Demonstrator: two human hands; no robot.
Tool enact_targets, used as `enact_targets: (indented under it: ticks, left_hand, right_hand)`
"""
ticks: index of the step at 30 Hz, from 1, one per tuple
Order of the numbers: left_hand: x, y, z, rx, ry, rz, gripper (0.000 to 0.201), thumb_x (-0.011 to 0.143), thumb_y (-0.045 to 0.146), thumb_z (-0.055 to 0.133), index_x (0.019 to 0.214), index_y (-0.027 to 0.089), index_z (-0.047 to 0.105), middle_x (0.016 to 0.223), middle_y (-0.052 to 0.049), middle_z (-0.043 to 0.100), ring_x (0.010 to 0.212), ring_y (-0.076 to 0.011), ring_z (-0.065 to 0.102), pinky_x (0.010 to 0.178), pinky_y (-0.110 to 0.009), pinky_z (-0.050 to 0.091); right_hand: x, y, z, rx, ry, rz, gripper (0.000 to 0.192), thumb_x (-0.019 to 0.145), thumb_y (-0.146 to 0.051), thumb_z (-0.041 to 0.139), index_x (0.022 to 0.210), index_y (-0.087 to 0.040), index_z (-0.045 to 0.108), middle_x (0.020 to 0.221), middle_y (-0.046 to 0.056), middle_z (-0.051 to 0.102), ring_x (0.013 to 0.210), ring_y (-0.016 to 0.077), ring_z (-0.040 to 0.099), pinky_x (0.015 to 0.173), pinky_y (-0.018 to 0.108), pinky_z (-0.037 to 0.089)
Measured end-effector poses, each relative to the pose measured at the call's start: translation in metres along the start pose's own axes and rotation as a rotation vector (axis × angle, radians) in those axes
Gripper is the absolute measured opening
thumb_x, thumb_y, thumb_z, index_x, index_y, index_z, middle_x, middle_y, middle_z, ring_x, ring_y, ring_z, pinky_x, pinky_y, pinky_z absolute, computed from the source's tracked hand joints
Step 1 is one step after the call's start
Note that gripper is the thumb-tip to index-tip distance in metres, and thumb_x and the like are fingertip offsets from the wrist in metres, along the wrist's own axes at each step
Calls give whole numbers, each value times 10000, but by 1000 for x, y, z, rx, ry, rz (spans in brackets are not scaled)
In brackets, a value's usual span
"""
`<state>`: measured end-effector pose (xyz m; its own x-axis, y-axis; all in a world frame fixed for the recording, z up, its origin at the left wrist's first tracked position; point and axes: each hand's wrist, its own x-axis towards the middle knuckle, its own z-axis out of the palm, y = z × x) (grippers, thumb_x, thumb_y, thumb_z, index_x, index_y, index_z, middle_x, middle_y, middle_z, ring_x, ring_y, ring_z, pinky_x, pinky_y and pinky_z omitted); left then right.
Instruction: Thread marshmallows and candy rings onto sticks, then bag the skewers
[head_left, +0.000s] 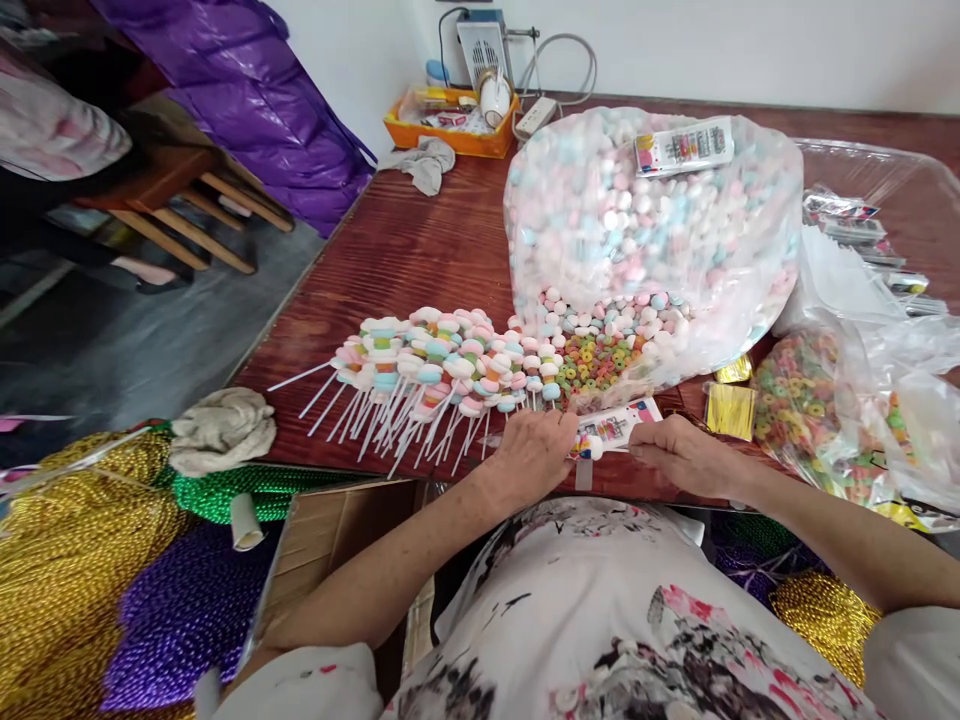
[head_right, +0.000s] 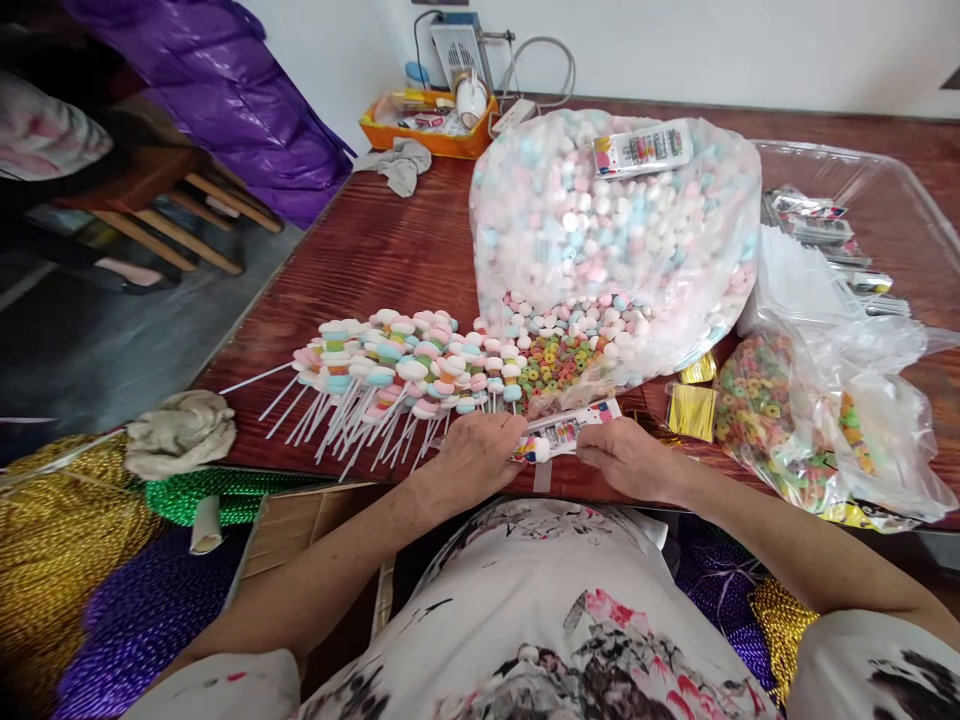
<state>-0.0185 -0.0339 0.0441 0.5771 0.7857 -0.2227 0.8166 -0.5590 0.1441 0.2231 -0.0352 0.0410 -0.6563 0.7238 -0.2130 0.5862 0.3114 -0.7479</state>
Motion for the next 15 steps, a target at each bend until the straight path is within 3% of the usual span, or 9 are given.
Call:
enact_targets:
  ticks: [4,7,11,15]
  left_hand:
    - [5,5,1,-62,-57,-17,197,884,240,545,1038,139,613,917,-141,712,910,-295,698,771,-375,506]
    - [6,0,-3,-153,-91,-49,259,876,319,591,1070,149,606,988,-124,720,940,-275,685,786,-345,495]
    - [7,-17,-11,-433,-210,32,407,737,457,750,1017,189,627,928,-25,702,877,-219,645,745,-272,449]
    - [10,-28,-2,-865,-484,172,421,665,527,795,742,175,578,681,43,581,677,-142,543,609,-231,385]
  right_hand:
    - [7,5,20,-508,233,-345,241,961,-149,407,808,-155,594,615,12,547,562,140,368,619,312,297]
    - [11,11,22,-773,410,-595,233,957,-102,406,868,-147,617,661,32,586,617,161,420,709,343,330]
    - [8,13,7,-808,500,-710,207,971,-80,428,935,-164,614,657,10,559,658,169,437,787,363,376]
    - [0,8,-8,-783,506,-797,154,956,-70,494,1007,-161,608,717,7,604,675,155,468,898,431,386]
